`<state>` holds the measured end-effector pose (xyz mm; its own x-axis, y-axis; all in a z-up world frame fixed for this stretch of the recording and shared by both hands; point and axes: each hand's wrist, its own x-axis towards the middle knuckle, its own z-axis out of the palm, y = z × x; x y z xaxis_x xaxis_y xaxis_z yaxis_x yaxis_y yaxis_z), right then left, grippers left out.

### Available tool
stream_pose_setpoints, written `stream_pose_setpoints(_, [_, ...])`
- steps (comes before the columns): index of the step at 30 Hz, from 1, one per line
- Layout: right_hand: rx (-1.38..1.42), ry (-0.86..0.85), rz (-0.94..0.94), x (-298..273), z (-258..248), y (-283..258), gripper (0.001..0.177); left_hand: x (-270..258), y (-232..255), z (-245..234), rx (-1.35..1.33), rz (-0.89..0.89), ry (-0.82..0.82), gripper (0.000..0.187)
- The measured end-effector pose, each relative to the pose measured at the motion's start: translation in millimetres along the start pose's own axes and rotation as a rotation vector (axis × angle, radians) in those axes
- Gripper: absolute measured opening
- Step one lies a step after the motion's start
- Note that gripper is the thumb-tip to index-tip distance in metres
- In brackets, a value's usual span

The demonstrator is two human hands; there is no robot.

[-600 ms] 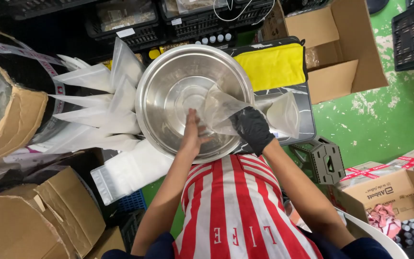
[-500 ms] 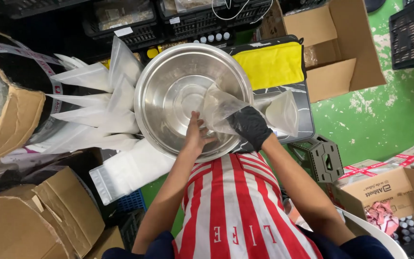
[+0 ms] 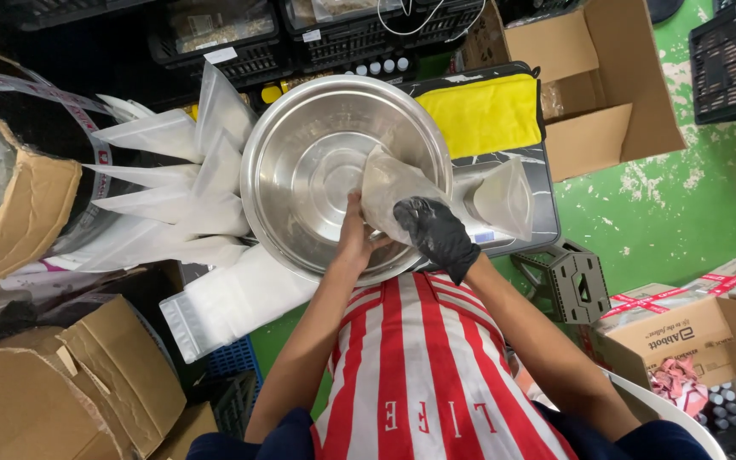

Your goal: Bagging and weighing white pepper powder from a large bowl into individual plastic bags using a spoon and a digital scale.

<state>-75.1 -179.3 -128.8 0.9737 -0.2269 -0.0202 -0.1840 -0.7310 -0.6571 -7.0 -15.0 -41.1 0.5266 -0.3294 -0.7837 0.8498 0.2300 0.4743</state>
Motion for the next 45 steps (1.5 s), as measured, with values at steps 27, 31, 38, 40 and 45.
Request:
stream_pose_setpoints(27, [0.804,0.321,0.608,-67,-119,-26,0.023,-81,12,24,0.234,0.203,0.008,0.078])
stream_pose_setpoints(31, [0.792,0.31,0.554,-48,-131,-91,0.021,-72,-1,25,0.279,0.244,0.015,0.075])
stream_pose_setpoints(38, [0.515,0.283,0.132,-70,-134,-59,0.03,-82,-4,31,0.314,0.31,0.041,0.085])
stream_pose_setpoints(40, [0.756,0.34,0.247,-65,-139,-84,0.026,-89,-3,31,0.323,0.327,0.061,0.085])
stream_pose_setpoints(45, [0.705,0.337,0.366,-77,-143,-68,0.023,-92,-19,19,0.397,0.408,0.087,0.081])
